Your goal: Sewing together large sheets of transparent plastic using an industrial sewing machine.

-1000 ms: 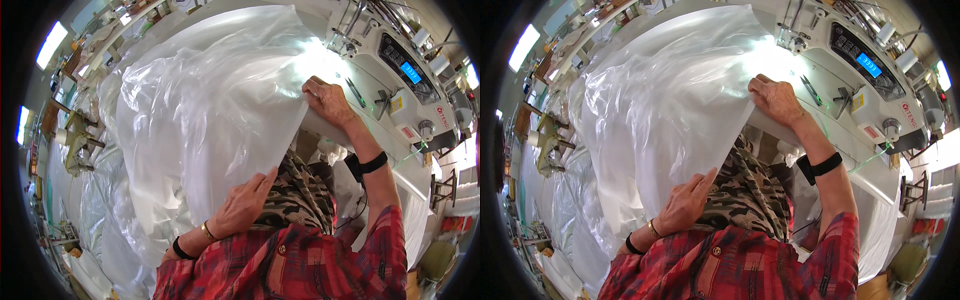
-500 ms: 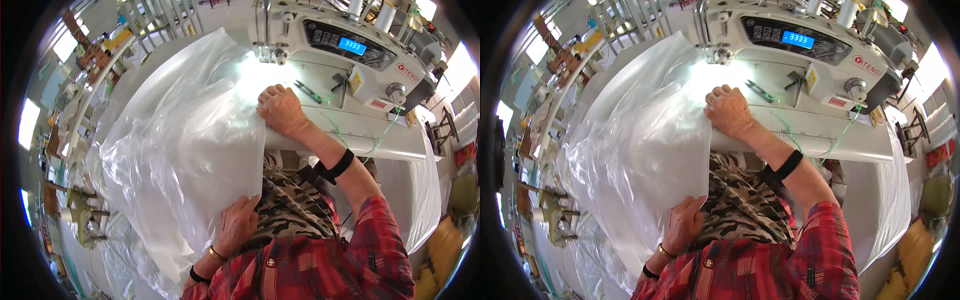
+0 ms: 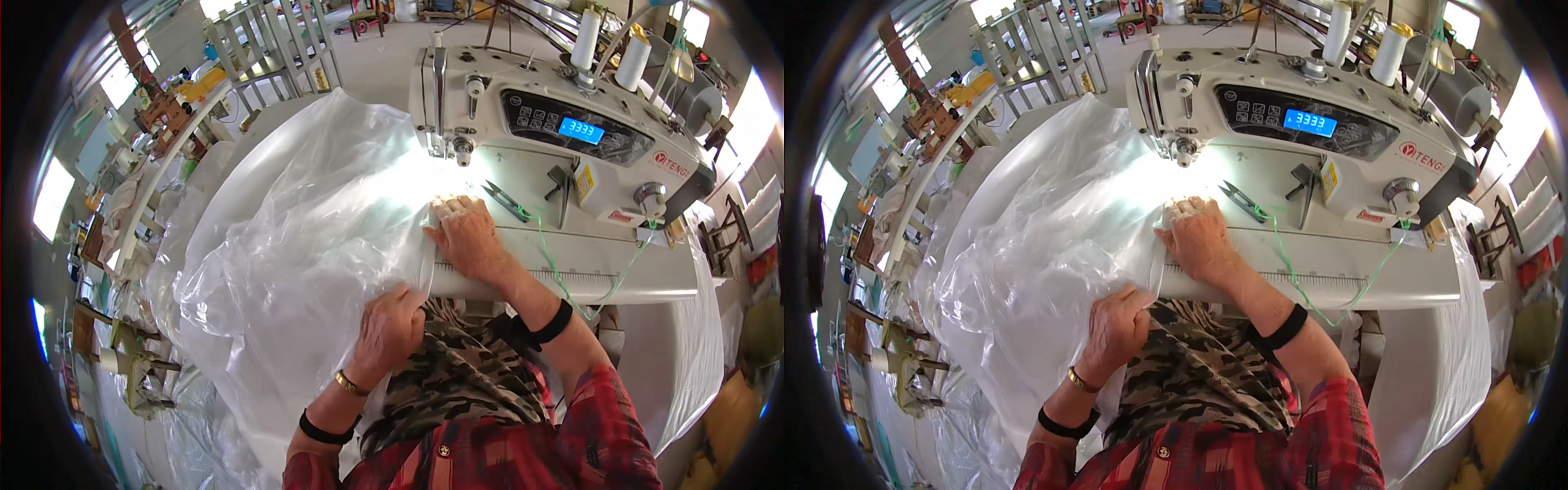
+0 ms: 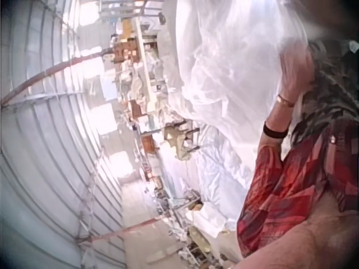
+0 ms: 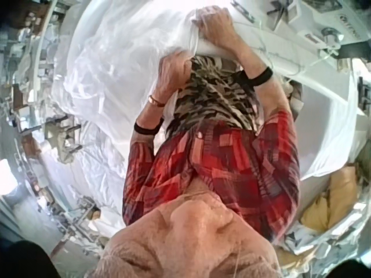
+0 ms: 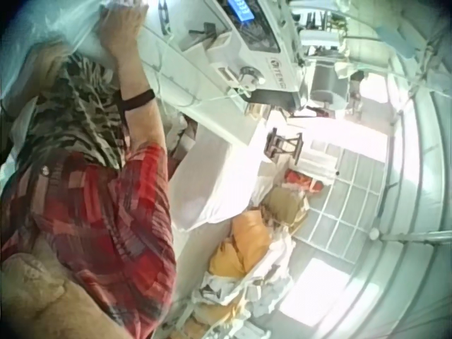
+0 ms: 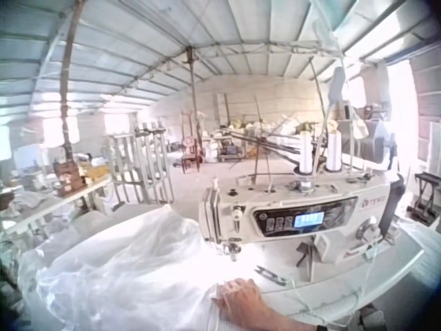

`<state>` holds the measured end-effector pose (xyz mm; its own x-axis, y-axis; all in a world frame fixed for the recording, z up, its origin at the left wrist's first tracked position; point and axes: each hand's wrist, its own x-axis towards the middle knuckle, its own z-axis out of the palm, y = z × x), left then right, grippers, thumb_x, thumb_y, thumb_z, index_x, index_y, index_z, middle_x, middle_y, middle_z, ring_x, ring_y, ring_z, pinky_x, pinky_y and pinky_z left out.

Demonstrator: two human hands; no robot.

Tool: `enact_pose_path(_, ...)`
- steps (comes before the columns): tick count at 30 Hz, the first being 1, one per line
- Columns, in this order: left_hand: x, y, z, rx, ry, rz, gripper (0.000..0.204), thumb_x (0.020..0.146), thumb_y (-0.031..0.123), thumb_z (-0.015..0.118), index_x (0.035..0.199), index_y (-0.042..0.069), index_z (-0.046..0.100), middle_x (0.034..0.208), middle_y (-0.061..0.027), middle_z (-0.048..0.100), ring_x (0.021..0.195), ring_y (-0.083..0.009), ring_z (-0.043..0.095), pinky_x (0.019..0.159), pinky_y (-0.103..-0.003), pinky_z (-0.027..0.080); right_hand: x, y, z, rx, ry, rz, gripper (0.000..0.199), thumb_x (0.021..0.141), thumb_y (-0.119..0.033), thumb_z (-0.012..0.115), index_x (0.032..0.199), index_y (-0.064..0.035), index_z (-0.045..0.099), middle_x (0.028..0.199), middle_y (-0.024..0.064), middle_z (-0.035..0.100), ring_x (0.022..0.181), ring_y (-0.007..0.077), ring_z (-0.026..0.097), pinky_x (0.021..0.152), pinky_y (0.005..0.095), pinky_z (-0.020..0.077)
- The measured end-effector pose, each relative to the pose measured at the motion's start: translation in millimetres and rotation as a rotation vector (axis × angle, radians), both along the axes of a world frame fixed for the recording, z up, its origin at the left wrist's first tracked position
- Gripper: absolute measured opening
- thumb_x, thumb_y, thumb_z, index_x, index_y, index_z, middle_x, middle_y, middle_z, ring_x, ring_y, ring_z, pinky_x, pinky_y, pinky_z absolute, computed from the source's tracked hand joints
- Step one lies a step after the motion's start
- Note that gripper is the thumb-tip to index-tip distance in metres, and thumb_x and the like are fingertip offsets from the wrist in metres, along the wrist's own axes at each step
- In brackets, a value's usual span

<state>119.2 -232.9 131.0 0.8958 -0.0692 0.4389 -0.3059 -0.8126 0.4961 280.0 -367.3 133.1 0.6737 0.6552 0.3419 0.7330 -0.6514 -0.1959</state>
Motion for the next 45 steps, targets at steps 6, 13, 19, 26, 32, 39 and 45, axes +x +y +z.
enact_pose_path(6, 58, 1, 20, 0.054, -0.014, 0.008, 0.012, 0.078, 0.002, 0.053, 0.084, 0.001, 0.063, 0.075, -0.0177, 0.055, 0.068, -0.0388, 0.057, 0.061, -0.045, 0.046, 6, -5, -10, 0.057, -0.117, 0.005, 0.039, 0.094, -0.029, 0.053, 0.119, 0.0002, 0.060, 0.111, 0.0164, 0.065, 0.111, 0.0291, 0.057, 0.096, 0.0425, 0.0384)
enact_pose_path(13, 127, 1, 14, 0.182, -0.016, 0.146, 0.014, 0.082, 0.008, 0.053, 0.081, -0.002, 0.063, 0.080, -0.0185, 0.062, 0.076, -0.0385, 0.061, 0.071, -0.047, 0.049, 14, 1, -13, 0.095, -0.030, -0.016, 0.038, 0.085, -0.013, 0.056, 0.122, -0.0013, 0.060, 0.120, 0.0154, 0.062, 0.115, 0.0290, 0.055, 0.099, 0.0416, 0.0376)
enact_pose_path(19, 102, 8, 36, -0.108, 0.137, 0.058, 0.025, 0.091, 0.009, 0.051, 0.109, -0.001, 0.066, 0.106, -0.0219, 0.066, 0.094, -0.0347, 0.065, 0.082, -0.042, 0.051, 18, -6, -11, 0.295, 0.060, -0.047, 0.044, 0.078, -0.004, 0.059, 0.122, 0.0019, 0.054, 0.118, 0.0185, 0.058, 0.115, 0.0319, 0.052, 0.101, 0.0417, 0.0385)
enact_pose_path(26, 12, 58, 23, -0.017, -0.076, 0.256, 0.035, 0.097, 0.013, 0.052, 0.129, 0.001, 0.056, 0.120, -0.0196, 0.063, 0.107, -0.0344, 0.061, 0.091, -0.041, 0.048, 23, -14, -20, 0.431, 0.034, 0.016, 0.040, 0.082, -0.001, 0.057, 0.120, 0.0029, 0.049, 0.111, 0.0202, 0.058, 0.107, 0.0362, 0.054, 0.095, 0.0442, 0.0420)
enact_pose_path(32, -6, 115, -19, -0.155, -0.085, 0.249, 0.037, 0.097, 0.015, 0.052, 0.131, 0.001, 0.054, 0.128, -0.0211, 0.059, 0.120, -0.0337, 0.055, 0.101, -0.040, 0.042, -47, -21, -20, 0.574, 0.230, 0.121, 0.042, 0.087, -0.002, 0.057, 0.127, 0.0014, 0.046, 0.109, 0.0232, 0.060, 0.100, 0.0372, 0.059, 0.085, 0.0441, 0.0489)
enact_pose_path(39, -52, 51, 36, -0.225, -0.217, 0.133, 0.047, 0.090, 0.020, 0.064, 0.130, -0.003, 0.054, 0.133, -0.0212, 0.055, 0.125, -0.0354, 0.051, 0.104, -0.043, 0.039, -140, -35, -82, 0.845, 1.017, -0.009, 0.048, 0.092, -0.019, 0.066, 0.130, 0.0028, 0.047, 0.123, 0.0131, 0.057, 0.113, 0.0183, 0.055, 0.092, 0.0349, 0.0480)
enact_pose_path(45, -63, 0, 24, 0.306, -0.164, 0.286, 0.039, 0.077, 0.014, 0.070, 0.112, 0.001, 0.062, 0.106, -0.0154, 0.061, 0.100, -0.0326, 0.056, 0.095, -0.042, 0.039, -127, -10, -87, 1.105, 1.580, 0.329, 0.058, 0.087, -0.027, 0.071, 0.132, 0.0014, 0.049, 0.126, 0.0113, 0.058, 0.115, 0.0197, 0.054, 0.098, 0.0343, 0.0445)
